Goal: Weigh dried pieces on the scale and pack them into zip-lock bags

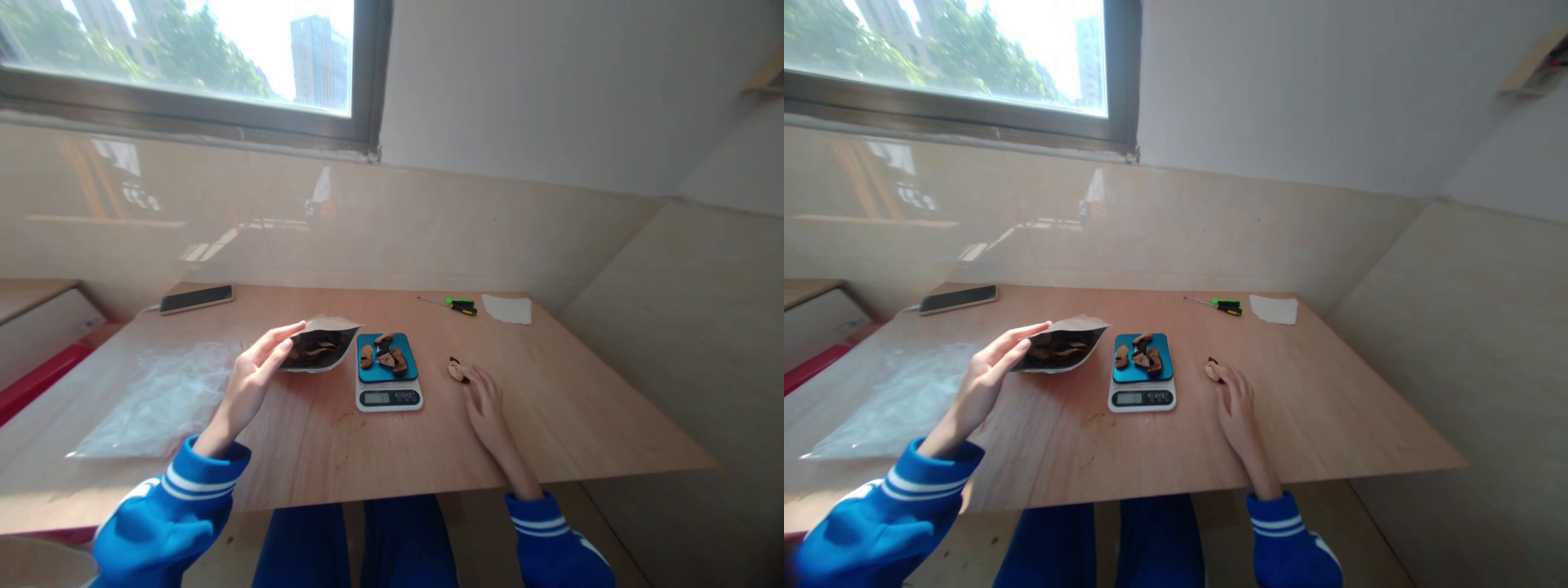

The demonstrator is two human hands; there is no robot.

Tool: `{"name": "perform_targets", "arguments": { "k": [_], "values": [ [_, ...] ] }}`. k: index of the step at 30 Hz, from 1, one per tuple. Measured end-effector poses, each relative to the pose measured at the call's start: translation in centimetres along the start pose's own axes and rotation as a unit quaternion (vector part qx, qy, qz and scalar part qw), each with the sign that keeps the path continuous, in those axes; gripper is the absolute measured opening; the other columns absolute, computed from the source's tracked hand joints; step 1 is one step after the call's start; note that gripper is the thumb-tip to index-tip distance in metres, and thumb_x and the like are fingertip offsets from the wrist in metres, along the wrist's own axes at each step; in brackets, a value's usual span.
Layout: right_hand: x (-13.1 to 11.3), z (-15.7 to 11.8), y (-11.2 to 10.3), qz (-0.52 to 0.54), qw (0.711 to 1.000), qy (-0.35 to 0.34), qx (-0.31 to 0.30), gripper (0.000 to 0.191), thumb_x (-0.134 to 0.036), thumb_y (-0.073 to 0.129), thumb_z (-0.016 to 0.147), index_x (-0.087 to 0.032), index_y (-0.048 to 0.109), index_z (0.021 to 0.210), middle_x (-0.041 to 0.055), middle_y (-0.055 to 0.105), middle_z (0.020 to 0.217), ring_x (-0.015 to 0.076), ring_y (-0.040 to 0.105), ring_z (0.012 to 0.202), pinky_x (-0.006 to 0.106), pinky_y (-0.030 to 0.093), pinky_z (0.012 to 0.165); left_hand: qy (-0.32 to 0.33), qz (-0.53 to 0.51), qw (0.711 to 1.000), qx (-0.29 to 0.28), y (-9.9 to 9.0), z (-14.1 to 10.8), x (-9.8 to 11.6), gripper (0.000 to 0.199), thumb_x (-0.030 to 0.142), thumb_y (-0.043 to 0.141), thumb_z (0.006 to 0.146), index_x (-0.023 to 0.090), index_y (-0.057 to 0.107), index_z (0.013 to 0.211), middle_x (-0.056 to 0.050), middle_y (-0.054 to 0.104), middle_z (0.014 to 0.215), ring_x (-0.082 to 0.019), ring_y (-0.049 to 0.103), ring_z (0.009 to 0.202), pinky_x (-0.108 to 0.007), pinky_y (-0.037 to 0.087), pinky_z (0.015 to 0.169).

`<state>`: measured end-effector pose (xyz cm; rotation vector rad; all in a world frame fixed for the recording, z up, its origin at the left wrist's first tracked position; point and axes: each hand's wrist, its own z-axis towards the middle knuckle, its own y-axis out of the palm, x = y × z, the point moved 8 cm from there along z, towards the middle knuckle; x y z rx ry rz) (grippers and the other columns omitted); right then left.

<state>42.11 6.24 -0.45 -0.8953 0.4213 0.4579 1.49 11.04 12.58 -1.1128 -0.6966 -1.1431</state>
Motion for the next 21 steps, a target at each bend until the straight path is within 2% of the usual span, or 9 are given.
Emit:
{"name": "perform_targets", "arguments": {
  "k": [4,9,16,21],
  "values": [
    [1.2,-1.3,0.3,-0.069,0.997,-0.008,0.034,0.04,-0.029,0.039,0.091,-0.015,0.052,0.125,0.0198,0.053,0.129,0.0322,0.045,0.126,0.06,0.035,0.104,0.0,0.008,1.0,0.004,0.0,-0.1,0.0,0.043,0.047,0.047,0.09,0.021,0.062,0.121,-0.005,0.062,0.131,-0.025,0.054,0.124,-0.043,0.037,0.11],
    [0.2,-1.2,1.0,-0.086,0.995,-0.038,0.02,0.046,-0.024,0.038,0.089,-0.018,0.044,0.134,0.017,0.051,0.132,0.0315,0.043,0.127,0.059,0.034,0.105,-0.003,0.018,1.0,0.006,-0.1,-0.1,0.0,0.044,0.048,0.047,0.089,0.022,0.062,0.121,-0.005,0.063,0.13,-0.026,0.054,0.123,-0.043,0.037,0.11],
    [0.0,-1.4,0.9,-0.101,0.994,-0.046,0.025,0.045,-0.024,0.037,0.09,-0.012,0.044,0.133,0.0209,0.052,0.129,0.0323,0.045,0.125,0.057,0.037,0.104,-0.001,0.007,1.0,0.004,0.0,-0.2,0.0,0.042,0.046,0.048,0.09,0.022,0.062,0.121,-0.004,0.062,0.131,-0.024,0.052,0.126,-0.04,0.035,0.111],
    [0.3,-1.5,0.9,-0.103,0.993,-0.042,0.031,0.046,-0.025,0.038,0.09,-0.013,0.045,0.133,0.0205,0.053,0.128,0.0327,0.047,0.123,0.058,0.037,0.103,0.003,0.004,1.0,-0.001,0.1,-0.2,-0.1,0.041,0.045,0.048,0.09,0.022,0.061,0.122,-0.004,0.062,0.131,-0.024,0.052,0.126,-0.04,0.035,0.112]
  ]
}}
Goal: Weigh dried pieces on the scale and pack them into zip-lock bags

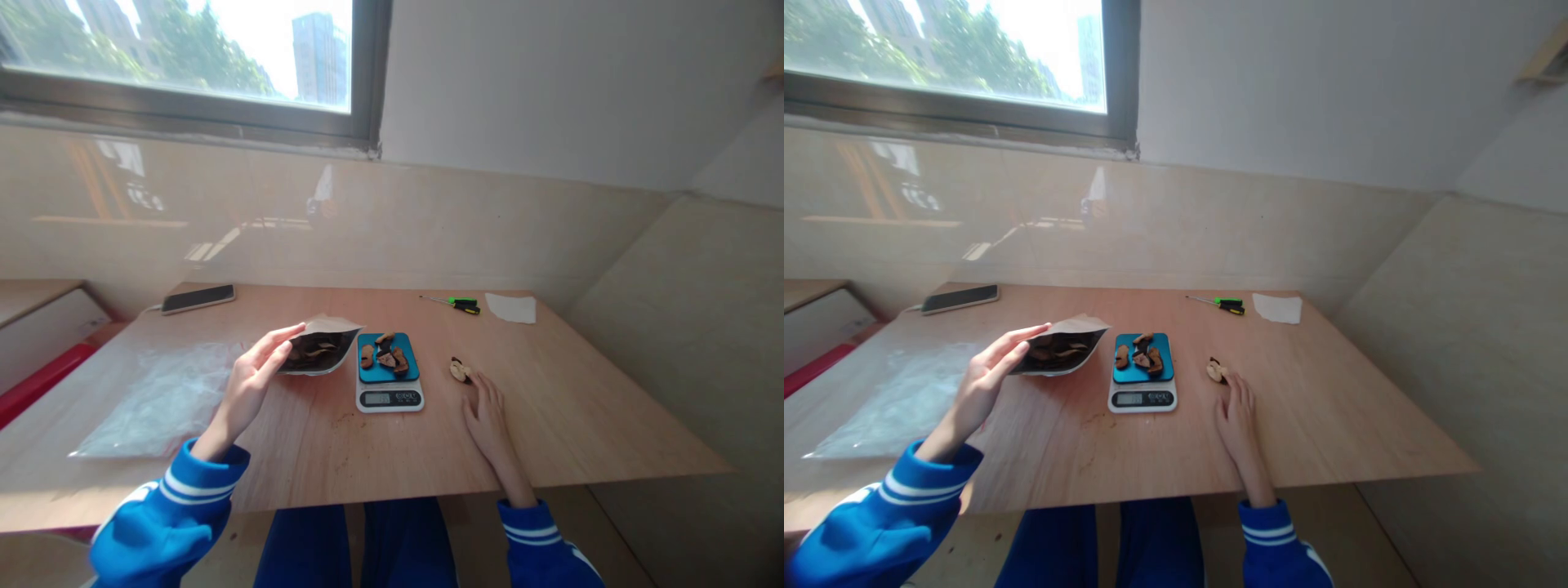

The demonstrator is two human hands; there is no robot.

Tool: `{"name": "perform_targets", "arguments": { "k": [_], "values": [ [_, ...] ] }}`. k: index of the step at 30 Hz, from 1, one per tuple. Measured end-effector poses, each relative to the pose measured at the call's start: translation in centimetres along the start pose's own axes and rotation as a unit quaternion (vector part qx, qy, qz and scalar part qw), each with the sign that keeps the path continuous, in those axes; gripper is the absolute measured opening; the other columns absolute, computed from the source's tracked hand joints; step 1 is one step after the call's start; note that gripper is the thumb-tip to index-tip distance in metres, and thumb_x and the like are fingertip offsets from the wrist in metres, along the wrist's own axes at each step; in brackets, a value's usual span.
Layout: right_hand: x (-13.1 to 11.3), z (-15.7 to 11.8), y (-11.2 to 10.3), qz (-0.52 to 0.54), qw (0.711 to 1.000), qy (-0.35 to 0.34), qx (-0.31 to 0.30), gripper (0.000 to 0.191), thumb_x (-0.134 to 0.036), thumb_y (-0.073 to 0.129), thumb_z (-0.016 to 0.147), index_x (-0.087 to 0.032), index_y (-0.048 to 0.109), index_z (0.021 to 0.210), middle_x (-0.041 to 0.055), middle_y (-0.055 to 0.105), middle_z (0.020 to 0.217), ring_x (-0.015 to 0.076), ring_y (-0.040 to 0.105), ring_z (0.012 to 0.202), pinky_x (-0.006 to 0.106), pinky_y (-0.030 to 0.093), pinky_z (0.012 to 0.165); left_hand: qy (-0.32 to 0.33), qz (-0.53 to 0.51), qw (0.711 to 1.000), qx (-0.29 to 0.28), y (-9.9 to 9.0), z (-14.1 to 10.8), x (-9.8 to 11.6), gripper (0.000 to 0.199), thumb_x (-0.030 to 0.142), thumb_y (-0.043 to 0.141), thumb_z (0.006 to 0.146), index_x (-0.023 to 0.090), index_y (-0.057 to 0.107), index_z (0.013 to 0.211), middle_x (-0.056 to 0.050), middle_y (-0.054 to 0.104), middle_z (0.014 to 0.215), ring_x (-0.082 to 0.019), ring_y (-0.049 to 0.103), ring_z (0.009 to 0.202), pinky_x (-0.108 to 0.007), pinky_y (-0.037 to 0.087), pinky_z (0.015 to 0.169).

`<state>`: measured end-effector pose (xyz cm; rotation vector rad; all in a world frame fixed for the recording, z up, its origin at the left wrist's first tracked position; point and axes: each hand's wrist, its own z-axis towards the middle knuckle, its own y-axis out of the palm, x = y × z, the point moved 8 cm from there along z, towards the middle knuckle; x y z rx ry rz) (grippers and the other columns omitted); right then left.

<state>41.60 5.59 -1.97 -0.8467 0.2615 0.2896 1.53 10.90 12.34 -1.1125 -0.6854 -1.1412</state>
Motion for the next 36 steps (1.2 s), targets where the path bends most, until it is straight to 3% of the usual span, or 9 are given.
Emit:
{"name": "perform_targets", "arguments": {
  "k": [11,14,16,18,20,23,26,28,36],
  "values": [
    [-0.5,0.6,-0.6,0.051,0.999,0.011,0.007,0.041,-0.024,0.041,0.089,-0.012,0.052,0.127,0.0198,0.057,0.125,0.0311,0.051,0.12,0.058,0.039,0.101,-0.007,-0.017,1.0,0.006,-0.2,-0.1,-0.4,0.042,0.045,0.05,0.089,0.021,0.062,0.121,-0.005,0.062,0.131,-0.025,0.053,0.125,-0.041,0.036,0.11],
    [-5.0,2.4,-2.7,0.138,0.99,0.015,0.005,0.033,-0.025,0.045,0.09,-0.017,0.057,0.12,0.0152,0.062,0.12,0.0278,0.054,0.117,0.054,0.041,0.102,-0.01,-0.034,0.999,0.006,0.0,-0.2,-0.5,0.041,0.045,0.052,0.089,0.021,0.063,0.121,-0.005,0.062,0.131,-0.025,0.053,0.125,-0.041,0.035,0.111],
    [-10.7,4.4,-3.8,0.236,0.971,-0.007,-0.038,0.03,-0.023,0.045,0.093,-0.02,0.057,0.121,0.0115,0.062,0.121,0.0221,0.056,0.117,0.045,0.044,0.101,-0.006,-0.043,0.999,0.002,0.1,-0.2,-0.5,0.041,0.044,0.052,0.089,0.021,0.063,0.121,-0.005,0.062,0.131,-0.025,0.052,0.125,-0.042,0.035,0.111],
    [-18.1,6.6,-4.0,0.327,0.932,-0.084,-0.13,0.027,-0.02,0.042,0.096,-0.022,0.062,0.114,0.0075,0.065,0.117,0.0172,0.058,0.114,0.036,0.046,0.1,-0.003,-0.05,0.999,0.001,0.2,-0.3,-0.5,0.041,0.044,0.052,0.089,0.021,0.063,0.121,-0.006,0.062,0.131,-0.026,0.052,0.125,-0.042,0.036,0.111],
    [-24.8,8.4,-3.2,0.356,0.892,-0.173,-0.22,0.028,-0.016,0.041,0.096,-0.021,0.065,0.109,0.0054,0.068,0.113,0.0143,0.061,0.11,0.031,0.047,0.097,-0.003,-0.056,0.998,0.0,0.2,-0.4,-0.5,0.041,0.043,0.053,0.089,0.02,0.063,0.121,-0.006,0.062,0.131,-0.026,0.052,0.125,-0.041,0.037,0.11],
    [-30.8,10.4,0.4,0.273,0.871,-0.257,-0.318,0.03,-0.008,0.041,0.094,-0.015,0.067,0.108,0.0077,0.07,0.113,0.0147,0.063,0.106,0.029,0.048,0.095,-0.003,-0.078,0.997,-0.001,0.0,-0.3,-0.7,0.041,0.043,0.055,0.088,0.02,0.064,0.121,-0.006,0.063,0.13,-0.026,0.053,0.125,-0.04,0.039,0.109],
    [-32.8,11.5,4.6,0.123,0.878,-0.283,-0.365,0.027,-0.007,0.045,0.092,-0.012,0.068,0.105,0.0109,0.071,0.11,0.0193,0.066,0.098,0.032,0.051,0.088,0.0,-0.106,0.994,0.004,-0.3,-0.2,-0.9,0.041,0.042,0.056,0.087,0.019,0.064,0.12,-0.007,0.063,0.129,-0.026,0.055,0.122,-0.04,0.04,0.108],
    [-33.2,11.8,6.1,0.054,0.887,-0.275,-0.368,0.025,-0.01,0.049,0.091,-0.011,0.067,0.108,0.0133,0.07,0.111,0.0221,0.067,0.094,0.033,0.053,0.082,0.0,-0.117,0.993,0.013,-0.6,-0.2,-1.0,0.042,0.043,0.055,0.088,0.018,0.064,0.12,-0.009,0.064,0.128,-0.027,0.056,0.121,-0.041,0.041,0.107],
    [-34.1,11.6,6.0,-0.021,0.924,-0.207,-0.321,0.025,-0.017,0.047,0.094,-0.012,0.066,0.11,0.0145,0.071,0.108,0.0255,0.069,0.093,0.034,0.054,0.078,0.003,-0.113,0.993,0.043,-0.7,-0.3,-1.2,0.044,0.046,0.052,0.089,0.018,0.064,0.121,-0.009,0.064,0.127,-0.027,0.059,0.116,-0.042,0.046,0.101]
  ]
}}
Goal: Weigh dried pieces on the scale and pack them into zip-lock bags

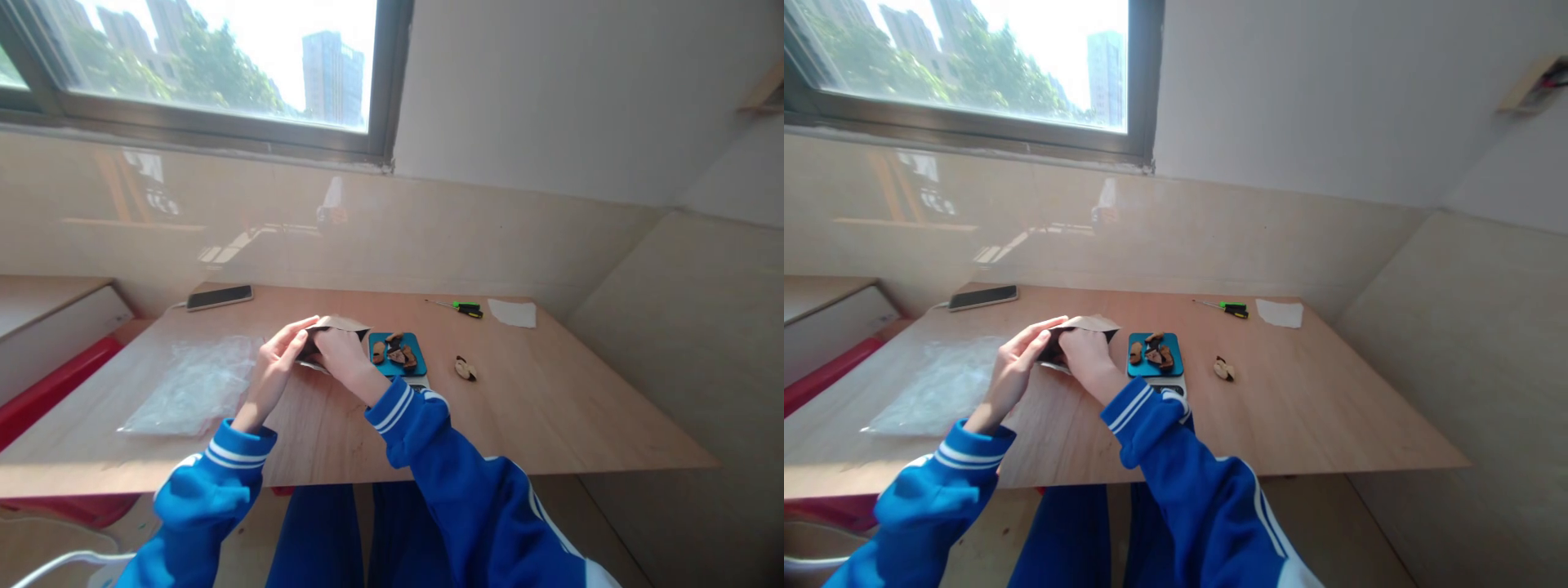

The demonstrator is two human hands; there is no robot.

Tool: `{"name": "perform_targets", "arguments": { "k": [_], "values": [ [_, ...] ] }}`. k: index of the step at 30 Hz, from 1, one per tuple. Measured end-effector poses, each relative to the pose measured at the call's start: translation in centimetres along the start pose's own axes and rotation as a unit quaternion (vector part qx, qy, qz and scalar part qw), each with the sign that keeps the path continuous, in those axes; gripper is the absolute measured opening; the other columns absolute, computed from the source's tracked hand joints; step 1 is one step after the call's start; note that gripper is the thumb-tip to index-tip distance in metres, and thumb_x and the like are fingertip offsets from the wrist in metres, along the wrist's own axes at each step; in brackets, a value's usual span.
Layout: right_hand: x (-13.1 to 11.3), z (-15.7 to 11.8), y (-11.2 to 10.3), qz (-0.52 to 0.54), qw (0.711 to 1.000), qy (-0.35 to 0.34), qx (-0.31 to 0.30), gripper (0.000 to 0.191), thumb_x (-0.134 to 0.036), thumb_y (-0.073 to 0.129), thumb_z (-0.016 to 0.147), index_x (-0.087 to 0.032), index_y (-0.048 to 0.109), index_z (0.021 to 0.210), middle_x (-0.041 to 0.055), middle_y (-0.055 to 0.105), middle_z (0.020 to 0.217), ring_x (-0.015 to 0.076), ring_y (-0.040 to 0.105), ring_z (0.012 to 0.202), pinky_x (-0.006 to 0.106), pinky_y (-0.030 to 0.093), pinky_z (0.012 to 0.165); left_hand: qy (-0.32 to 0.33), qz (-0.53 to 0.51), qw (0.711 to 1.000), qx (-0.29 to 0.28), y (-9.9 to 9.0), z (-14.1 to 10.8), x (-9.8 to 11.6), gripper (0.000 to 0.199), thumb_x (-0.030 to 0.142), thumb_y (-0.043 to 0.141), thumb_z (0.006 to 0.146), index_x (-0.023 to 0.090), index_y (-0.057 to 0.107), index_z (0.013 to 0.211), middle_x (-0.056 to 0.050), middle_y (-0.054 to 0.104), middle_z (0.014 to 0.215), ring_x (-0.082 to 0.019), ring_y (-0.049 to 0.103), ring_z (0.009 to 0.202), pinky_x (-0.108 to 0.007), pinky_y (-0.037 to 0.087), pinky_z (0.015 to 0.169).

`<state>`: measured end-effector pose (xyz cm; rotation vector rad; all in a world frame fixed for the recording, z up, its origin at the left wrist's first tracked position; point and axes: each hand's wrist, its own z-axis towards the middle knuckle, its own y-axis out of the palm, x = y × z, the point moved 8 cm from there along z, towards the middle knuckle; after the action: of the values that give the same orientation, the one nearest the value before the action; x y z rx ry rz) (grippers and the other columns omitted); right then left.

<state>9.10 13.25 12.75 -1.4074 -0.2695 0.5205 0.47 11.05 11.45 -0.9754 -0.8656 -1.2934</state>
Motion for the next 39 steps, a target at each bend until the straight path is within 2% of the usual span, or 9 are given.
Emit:
{"name": "perform_targets", "arguments": {
  "k": [9,15,20,24,27,29,32,36,39],
  "values": [
    [0.9,0.2,1.4,0.011,0.998,0.052,0.016,0.032,-0.023,0.042,0.096,-0.014,0.073,0.099,0.0132,0.074,0.096,0.0255,0.07,0.086,0.032,0.052,0.071,0.008,0.013,1.0,0.013,0.6,-0.5,-0.2,0.041,0.044,0.053,0.088,0.019,0.064,0.119,-0.008,0.064,0.128,-0.025,0.057,0.12,-0.041,0.044,0.105],
    [1.6,-2.6,-1.9,0.115,0.988,-0.008,0.1,0.025,-0.035,0.056,0.091,-0.02,0.076,0.088,0.0056,0.075,0.083,0.018,0.066,0.076,0.029,0.046,0.073,0.003,0.016,1.0,0.017,-0.2,0.2,0.3,0.043,0.047,0.054,0.087,0.016,0.066,0.115,-0.009,0.067,0.122,-0.026,0.061,0.114,-0.04,0.047,0.1],
    [5.8,-6.7,-5.6,0.34,0.923,0.007,0.18,0.017,-0.033,0.069,0.08,-0.018,0.076,0.087,0.0031,0.073,0.078,0.0122,0.059,0.065,0.024,0.045,0.063,-0.003,0.016,1.0,0.005,-0.4,0.9,0.7,0.046,0.049,0.054,0.086,0.015,0.066,0.114,-0.01,0.068,0.121,-0.027,0.06,0.115,-0.04,0.046,0.101],
    [9.5,-8.0,-4.4,0.475,0.862,0.087,0.155,0.027,-0.037,0.07,0.077,-0.015,0.074,0.092,0.0046,0.073,0.08,0.0128,0.061,0.065,0.024,0.047,0.058,-0.003,0.006,1.0,-0.001,0.0,0.8,0.5,0.044,0.048,0.054,0.087,0.016,0.066,0.115,-0.009,0.067,0.122,-0.026,0.06,0.115,-0.039,0.045,0.101],
    [10.1,-8.0,-3.4,0.507,0.84,0.099,0.163,0.032,-0.041,0.069,0.077,-0.014,0.073,0.093,0.0032,0.07,0.076,0.0127,0.06,0.065,0.024,0.048,0.057,-0.005,0.006,1.0,0.001,0.2,0.5,0.3,0.045,0.048,0.054,0.087,0.016,0.065,0.116,-0.009,0.067,0.123,-0.027,0.06,0.116,-0.04,0.045,0.101],
    [9.2,-7.7,-3.3,0.492,0.851,0.081,0.163,0.032,-0.043,0.067,0.079,-0.015,0.072,0.093,0.0015,0.069,0.073,0.0117,0.059,0.063,0.023,0.047,0.056,-0.003,0.008,1.0,0.003,0.2,0.4,0.2,0.045,0.049,0.054,0.086,0.016,0.065,0.116,-0.01,0.066,0.123,-0.027,0.059,0.117,-0.041,0.046,0.101],
    [6.7,-7.4,-4.0,0.392,0.907,0.048,0.147,0.026,-0.041,0.064,0.083,-0.018,0.07,0.091,-0.0024,0.064,0.063,0.0102,0.057,0.056,0.021,0.042,0.053,-0.002,0.007,1.0,0.007,0.3,0.1,0.2,0.045,0.049,0.054,0.087,0.017,0.065,0.117,-0.01,0.066,0.125,-0.027,0.059,0.118,-0.041,0.045,0.102],
    [2.8,-7.2,-4.8,0.122,0.986,0.011,0.115,0.013,-0.028,0.058,0.089,-0.017,0.066,0.093,0.0028,0.071,0.075,0.0148,0.065,0.067,0.024,0.045,0.06,-0.008,0.003,1.0,0.012,0.4,-0.3,0.1,0.043,0.047,0.054,0.087,0.018,0.064,0.118,-0.009,0.064,0.127,-0.026,0.059,0.118,-0.041,0.044,0.104],
    [0.8,-6.8,-4.2,-0.072,0.995,-0.025,0.062,0.015,-0.011,0.051,0.09,-0.011,0.062,0.1,0.0127,0.072,0.088,0.0219,0.07,0.08,0.027,0.049,0.064,-0.004,0.003,1.0,0.012,0.5,-0.5,0.2,0.041,0.044,0.055,0.088,0.018,0.065,0.117,-0.009,0.065,0.127,-0.025,0.057,0.12,-0.04,0.043,0.105]
  ]
}}
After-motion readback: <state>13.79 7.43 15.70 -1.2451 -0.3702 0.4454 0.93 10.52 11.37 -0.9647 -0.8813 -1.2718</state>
